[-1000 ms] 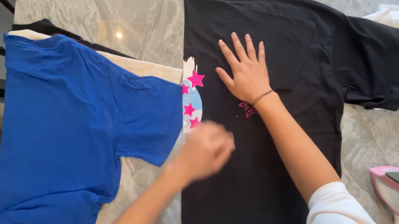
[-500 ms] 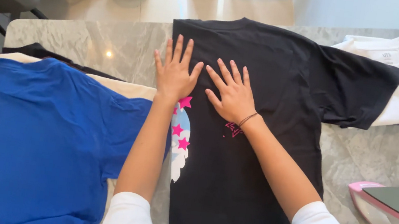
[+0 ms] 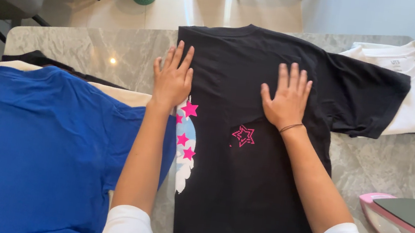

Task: Folding a black t-shirt on a table by smoothing the fabric and making several folds.

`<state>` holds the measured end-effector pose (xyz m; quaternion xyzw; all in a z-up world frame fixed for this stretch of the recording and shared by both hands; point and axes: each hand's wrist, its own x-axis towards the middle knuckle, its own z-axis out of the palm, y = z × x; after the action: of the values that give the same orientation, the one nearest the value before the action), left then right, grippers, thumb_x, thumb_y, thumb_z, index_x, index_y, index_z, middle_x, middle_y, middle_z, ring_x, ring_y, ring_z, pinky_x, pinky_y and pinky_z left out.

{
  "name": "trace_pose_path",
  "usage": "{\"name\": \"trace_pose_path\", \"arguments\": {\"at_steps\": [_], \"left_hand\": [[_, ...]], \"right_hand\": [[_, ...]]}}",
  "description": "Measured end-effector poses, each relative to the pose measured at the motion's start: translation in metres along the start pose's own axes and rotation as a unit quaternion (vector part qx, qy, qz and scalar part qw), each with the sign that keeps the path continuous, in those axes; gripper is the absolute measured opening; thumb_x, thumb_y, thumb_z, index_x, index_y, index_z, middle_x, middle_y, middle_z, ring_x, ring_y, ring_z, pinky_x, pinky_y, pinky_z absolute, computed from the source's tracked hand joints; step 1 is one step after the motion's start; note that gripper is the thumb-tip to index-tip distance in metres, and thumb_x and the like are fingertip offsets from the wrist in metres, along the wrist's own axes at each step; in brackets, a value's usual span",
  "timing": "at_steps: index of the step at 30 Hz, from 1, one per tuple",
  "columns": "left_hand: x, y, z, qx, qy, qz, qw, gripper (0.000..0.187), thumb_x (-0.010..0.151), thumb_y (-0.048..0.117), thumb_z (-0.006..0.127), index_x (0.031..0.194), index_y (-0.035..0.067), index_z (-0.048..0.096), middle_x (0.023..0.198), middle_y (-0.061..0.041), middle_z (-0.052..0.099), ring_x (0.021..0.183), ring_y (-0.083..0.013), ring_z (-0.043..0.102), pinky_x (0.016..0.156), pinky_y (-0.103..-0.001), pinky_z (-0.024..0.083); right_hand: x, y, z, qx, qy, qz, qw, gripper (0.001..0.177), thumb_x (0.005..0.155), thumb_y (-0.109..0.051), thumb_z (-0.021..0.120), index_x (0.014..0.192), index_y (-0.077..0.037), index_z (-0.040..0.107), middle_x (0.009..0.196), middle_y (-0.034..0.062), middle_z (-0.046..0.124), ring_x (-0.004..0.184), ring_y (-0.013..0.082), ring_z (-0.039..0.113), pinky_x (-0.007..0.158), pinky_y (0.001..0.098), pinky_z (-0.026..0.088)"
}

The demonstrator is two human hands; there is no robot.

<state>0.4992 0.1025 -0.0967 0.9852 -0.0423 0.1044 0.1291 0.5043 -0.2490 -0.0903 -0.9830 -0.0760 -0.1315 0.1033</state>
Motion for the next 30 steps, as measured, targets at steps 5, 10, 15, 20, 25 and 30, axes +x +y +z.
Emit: {"name": "trace_pose_path", "arguments": {"at_steps": [5, 10, 15, 20, 25, 30], "left_hand": [[-0.002, -0.002, 0.011, 0.022, 0.051, 0.001, 0.998, 0.062, 0.115, 0.036, 0.048, 0.172, 0.012, 0.045, 0.178, -0.011, 0.043, 0.162, -0.0283, 0.043, 0.124, -0.058, 0.030], [-0.003, 0.009, 0.001, 0.038, 0.059, -0.014, 0.997, 0.064, 0.114, 0.038, 0.050, 0.170, 0.007, 0.047, 0.177, -0.014, 0.043, 0.164, -0.0357, 0.038, 0.123, -0.060, 0.031], [-0.003, 0.008, 0.001, 0.028, 0.040, -0.070, 0.996, 0.074, 0.109, 0.047, 0.055, 0.172, 0.010, 0.045, 0.179, -0.012, 0.042, 0.167, -0.0391, 0.030, 0.128, -0.071, 0.021], [0.000, -0.020, 0.007, 0.016, 0.014, -0.050, 0.999, 0.067, 0.113, 0.045, 0.049, 0.172, 0.015, 0.046, 0.178, -0.007, 0.044, 0.165, -0.0334, 0.035, 0.127, -0.068, 0.024], [-0.007, -0.025, -0.006, 0.038, 0.031, -0.005, 0.999, 0.059, 0.116, 0.035, 0.045, 0.172, 0.018, 0.048, 0.176, -0.005, 0.048, 0.164, -0.0258, 0.040, 0.125, -0.057, 0.027], [-0.007, -0.024, -0.004, 0.031, 0.039, -0.012, 0.999, 0.058, 0.115, 0.033, 0.047, 0.171, 0.017, 0.049, 0.175, -0.005, 0.049, 0.164, -0.0259, 0.040, 0.124, -0.058, 0.027]], "right_hand": [[-0.001, 0.011, 0.020, -0.013, 0.061, 0.016, 0.998, 0.076, 0.107, -0.049, 0.065, 0.165, -0.001, 0.051, 0.163, 0.0295, 0.049, 0.152, 0.0533, 0.044, 0.125, 0.0655, 0.036], [-0.002, 0.010, 0.016, -0.003, 0.046, 0.013, 0.999, 0.079, 0.105, -0.047, 0.068, 0.165, 0.002, 0.051, 0.164, 0.0312, 0.048, 0.152, 0.0536, 0.043, 0.126, 0.0662, 0.034], [-0.003, 0.006, 0.008, 0.013, 0.026, 0.026, 0.999, 0.081, 0.098, -0.043, 0.069, 0.166, -0.001, 0.052, 0.166, 0.0299, 0.047, 0.155, 0.0529, 0.040, 0.128, 0.0659, 0.029], [-0.003, 0.010, 0.011, 0.014, 0.054, 0.019, 0.998, 0.077, 0.097, -0.043, 0.072, 0.161, -0.004, 0.059, 0.162, 0.0274, 0.051, 0.154, 0.0514, 0.041, 0.128, 0.0644, 0.030], [-0.002, 0.004, 0.008, -0.048, 0.148, 0.006, 0.988, 0.077, 0.085, -0.044, 0.078, 0.150, -0.004, 0.065, 0.137, 0.0192, 0.058, 0.129, 0.0428, 0.052, 0.113, 0.0571, 0.044], [0.010, 0.001, -0.004, -0.140, 0.164, 0.038, 0.976, 0.092, 0.073, -0.045, 0.086, 0.150, 0.000, 0.062, 0.117, 0.0124, 0.052, 0.104, 0.0365, 0.052, 0.086, 0.0508, 0.047]]}}
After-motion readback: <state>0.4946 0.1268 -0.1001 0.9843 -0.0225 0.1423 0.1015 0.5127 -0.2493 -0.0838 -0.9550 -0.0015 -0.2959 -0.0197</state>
